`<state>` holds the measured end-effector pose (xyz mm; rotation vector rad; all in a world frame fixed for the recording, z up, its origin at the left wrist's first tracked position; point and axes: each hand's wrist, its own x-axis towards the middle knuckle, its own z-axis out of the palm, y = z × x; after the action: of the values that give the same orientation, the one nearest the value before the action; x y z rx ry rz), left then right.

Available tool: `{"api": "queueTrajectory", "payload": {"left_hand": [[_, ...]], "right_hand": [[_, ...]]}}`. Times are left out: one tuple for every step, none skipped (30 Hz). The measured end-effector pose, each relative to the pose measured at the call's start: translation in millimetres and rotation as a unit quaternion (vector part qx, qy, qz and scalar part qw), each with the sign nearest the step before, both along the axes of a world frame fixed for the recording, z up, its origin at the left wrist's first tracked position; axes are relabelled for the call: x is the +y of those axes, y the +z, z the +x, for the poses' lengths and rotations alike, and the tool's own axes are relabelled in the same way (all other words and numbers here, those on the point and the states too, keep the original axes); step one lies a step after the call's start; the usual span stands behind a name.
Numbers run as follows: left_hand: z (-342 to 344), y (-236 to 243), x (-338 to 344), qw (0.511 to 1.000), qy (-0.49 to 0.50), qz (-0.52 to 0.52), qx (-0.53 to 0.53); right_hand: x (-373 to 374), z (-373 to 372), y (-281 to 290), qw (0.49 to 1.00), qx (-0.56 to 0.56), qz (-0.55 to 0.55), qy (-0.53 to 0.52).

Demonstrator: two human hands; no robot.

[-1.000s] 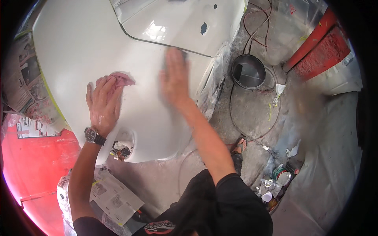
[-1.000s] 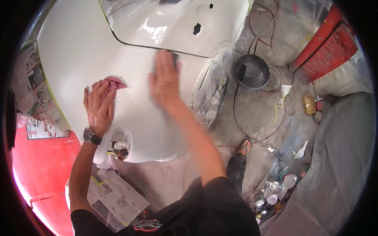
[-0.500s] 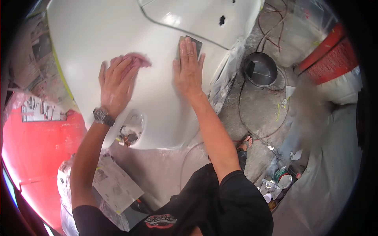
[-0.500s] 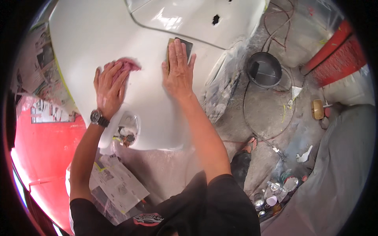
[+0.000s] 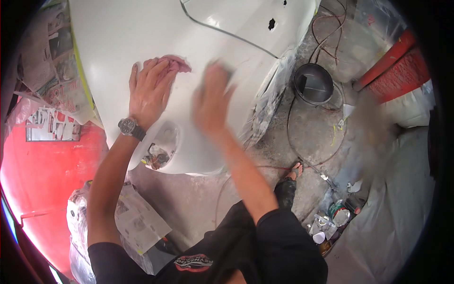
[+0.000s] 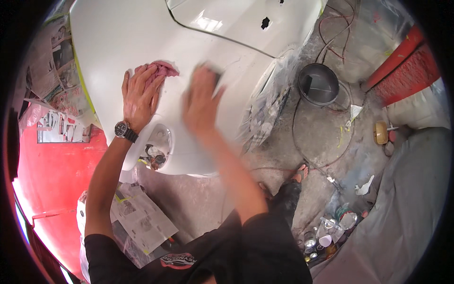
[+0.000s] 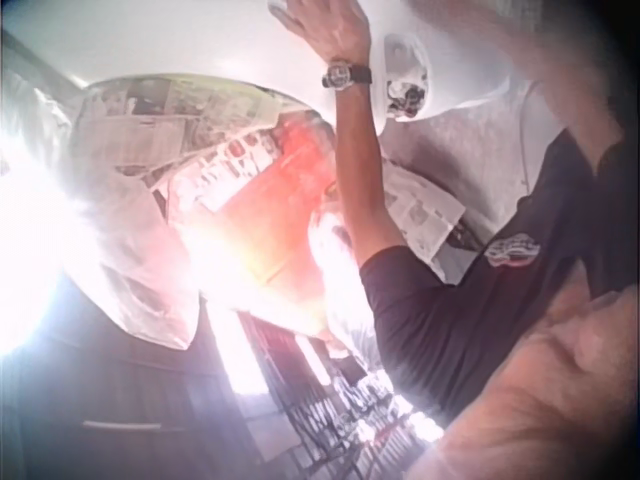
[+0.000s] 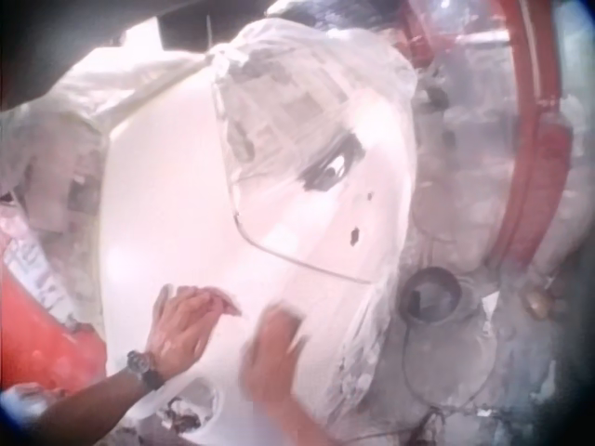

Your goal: The person sands the surface of a white car door using a sanding block and water from a bucket, then wipes the area with a cloth.

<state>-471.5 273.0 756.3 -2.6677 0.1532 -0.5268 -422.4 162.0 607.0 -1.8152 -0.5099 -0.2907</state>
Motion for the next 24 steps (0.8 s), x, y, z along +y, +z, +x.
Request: {"api": "queueTrajectory", "payload": {"left_hand": [[0,-4,4,1.0,0.003,-0.003,0.0],[-2,-5,5,1.0,0.007,-0.005,0.002],[-10,-2,3,1.0,0.006,-0.007,-0.006],[-9,-1,3,1.0,0.007,-0.007,-0.005],[-13,-1,7,1.0,0.013,-0.005,-0.001],[-13,-2,8,1.0,0.011,-0.005,-0.002],[-10,-2,6,1.0,0.006,-0.005,-0.004],[-6,0,5,1.0,0.0,-0.004,-0.007],[0,0,3,1.0,-0.009,-0.006,-0.006],[3,0,1,1.0,-0.012,-0.007,-0.005],[3,0,0,1.0,-0.012,-0.009,-0.005],[0,-1,2,1.0,-0.006,-0.01,-0.002],[-2,-2,5,1.0,0.0,-0.011,0.0],[-8,-3,6,1.0,0.007,-0.013,0.003],[-12,-2,6,1.0,0.01,-0.014,0.004],[-11,-3,7,1.0,0.01,-0.016,0.003],[-13,-5,9,1.0,0.012,-0.017,0.004],[-13,-4,9,1.0,0.009,-0.013,-0.002],[-14,-1,8,1.0,0.006,-0.01,-0.006],[-7,-2,6,1.0,-0.007,-0.009,-0.013],[-4,0,5,1.0,-0.011,-0.008,-0.006],[-1,0,2,1.0,-0.013,-0.01,-0.001],[3,0,1,1.0,-0.012,-0.01,0.0],[0,-1,4,1.0,-0.006,-0.009,-0.001]], "right_hand": [[-3,-40,-11,0.998,-0.016,-0.024,0.056],[-9,-60,-29,0.995,-0.026,-0.03,0.095],[-13,-80,-45,0.99,-0.047,-0.037,0.129],[-13,-83,-54,0.983,-0.061,-0.041,0.165],[-11,-61,-44,0.988,-0.065,-0.05,0.128],[-12,-19,-25,0.992,-0.069,-0.062,0.085],[-11,25,-10,0.998,-0.042,-0.045,0.023],[-14,65,3,0.999,-0.002,-0.046,-0.005],[-14,67,5,0.999,0.01,-0.034,-0.028],[-9,62,7,0.999,0.021,-0.023,-0.045],[-2,51,11,0.998,0.032,-0.012,-0.059],[3,12,5,0.999,0.0,-0.029,-0.024],[0,-38,-3,0.998,-0.002,-0.049,0.045],[-5,-74,-12,0.991,-0.003,-0.069,0.115],[-6,-78,-22,0.988,-0.023,-0.084,0.127],[-7,-75,-34,0.985,-0.043,-0.099,0.134],[-13,-70,-29,0.981,-0.061,-0.112,0.144],[-5,-33,-30,0.992,-0.089,-0.059,0.072],[-7,13,-10,0.997,-0.061,-0.035,0.029],[-12,61,-3,0.998,-0.045,-0.033,-0.012],[-17,88,9,1.0,-0.003,-0.024,-0.017],[-14,81,9,0.999,0.007,-0.001,-0.032],[-8,69,10,0.999,0.014,0.023,-0.045],[-4,35,9,1.0,-0.001,0.012,-0.008]]}}
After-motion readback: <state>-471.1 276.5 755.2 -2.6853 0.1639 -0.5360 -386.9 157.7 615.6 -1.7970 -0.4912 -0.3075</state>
